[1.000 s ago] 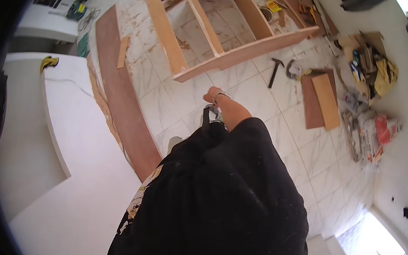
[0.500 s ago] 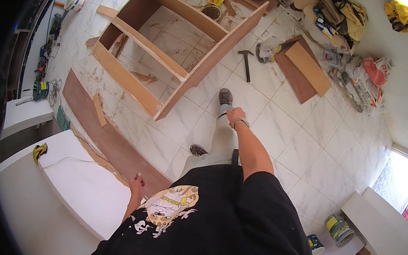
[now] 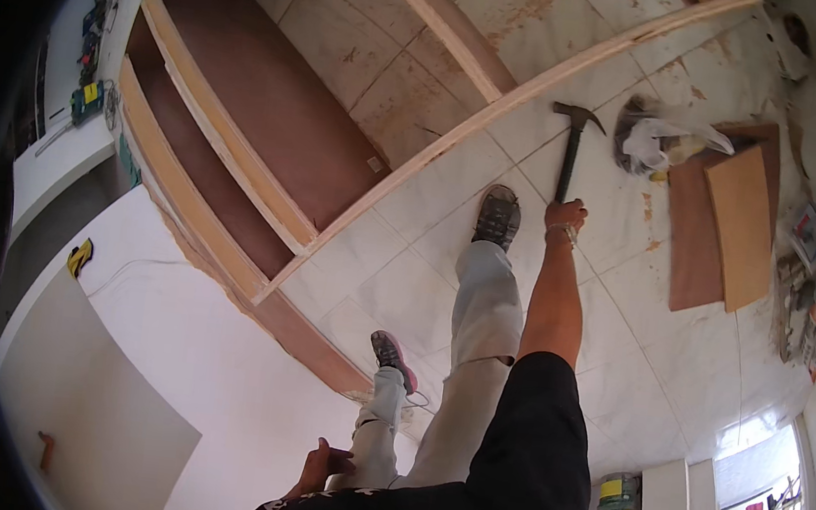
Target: The person hammers nails into wooden planks to assemble a wooden shelf using a hammer. The person then fits wooden boards onto the shelf frame and handles a packet of wood glue with a wooden stick.
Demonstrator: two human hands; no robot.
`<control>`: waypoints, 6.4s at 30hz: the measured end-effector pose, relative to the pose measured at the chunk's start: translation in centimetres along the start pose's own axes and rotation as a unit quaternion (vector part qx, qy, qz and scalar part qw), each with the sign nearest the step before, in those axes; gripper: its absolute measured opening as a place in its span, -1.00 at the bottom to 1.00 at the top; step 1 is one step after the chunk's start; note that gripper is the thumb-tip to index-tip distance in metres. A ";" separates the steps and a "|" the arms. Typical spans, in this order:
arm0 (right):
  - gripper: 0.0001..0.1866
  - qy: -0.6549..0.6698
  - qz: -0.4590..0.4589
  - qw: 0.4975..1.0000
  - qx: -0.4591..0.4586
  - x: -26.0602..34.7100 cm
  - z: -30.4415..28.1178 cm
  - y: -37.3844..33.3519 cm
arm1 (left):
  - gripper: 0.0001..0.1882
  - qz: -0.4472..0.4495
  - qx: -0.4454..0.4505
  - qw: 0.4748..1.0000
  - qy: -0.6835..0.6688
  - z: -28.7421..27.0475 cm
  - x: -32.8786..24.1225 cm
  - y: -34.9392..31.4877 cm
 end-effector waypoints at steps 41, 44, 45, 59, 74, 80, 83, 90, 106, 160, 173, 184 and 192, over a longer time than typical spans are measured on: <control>-0.80 -0.463 -0.175 0.852 0.170 -8.7 -22.3 -50.3 | -0.64 0.269 -0.281 0.741 -0.547 -1.3 32.2 -4.3; -0.80 -0.415 -0.189 0.866 0.206 -3.1 -15.1 -57.1 | -0.64 0.235 -0.257 0.753 -0.559 -7.9 31.8 -2.2; -0.80 -0.422 -0.197 0.859 0.212 -1.2 -12.8 -59.4 | -0.65 0.249 -0.258 0.782 -0.510 -10.4 32.1 -1.9; -0.81 -0.471 -0.324 0.788 0.227 18.7 7.8 -89.3 | -0.72 0.135 -0.253 0.851 -0.440 -32.8 41.1 4.7; -0.81 -0.165 -0.060 0.954 0.245 23.5 12.7 -98.4 | -0.71 0.265 -0.310 0.826 -0.389 -104.9 12.1 12.4; -0.83 -0.124 0.050 0.942 0.309 26.3 21.8 -99.2 | -0.80 0.419 -0.353 0.796 -0.258 -124.0 -17.2 8.0; -0.83 -0.099 0.090 0.941 0.311 30.6 24.7 -100.5 | -0.82 0.424 -0.298 0.836 -0.180 -124.1 -24.8 10.3; -0.75 -0.007 0.034 0.956 0.290 53.0 24.1 -104.4 | -0.75 0.312 -0.105 0.944 -0.027 -119.3 -29.6 17.7; -0.75 0.169 0.093 0.965 0.176 78.3 20.0 -115.8 | -0.71 0.377 -0.072 0.914 0.131 -136.5 -97.6 23.7; -0.41 0.144 0.096 0.976 0.129 115.9 22.0 -57.9 | -0.28 0.614 0.084 0.214 0.755 -43.7 -132.9 63.5; -0.41 -0.105 -0.046 0.977 0.178 121.4 18.5 -55.0 | -0.36 0.593 0.072 0.219 0.772 -44.2 -132.8 63.6; -0.32 -0.133 -0.029 0.954 0.267 122.1 16.0 -54.3 | -0.36 0.593 0.085 0.221 0.770 -43.4 -132.6 64.0; -0.21 -0.023 0.046 0.972 0.231 120.9 17.9 -55.3 | -0.37 0.591 0.083 0.231 0.769 -43.5 -133.2 64.1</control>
Point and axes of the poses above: each hand's wrist, its own y-axis towards the middle knuckle, its own z-axis out of the palm, x = y × z, the point moved 6 cm from there along y, towards the middle knuckle, and after that the axes turned 11 degrees about z, right-handed, at the moved point
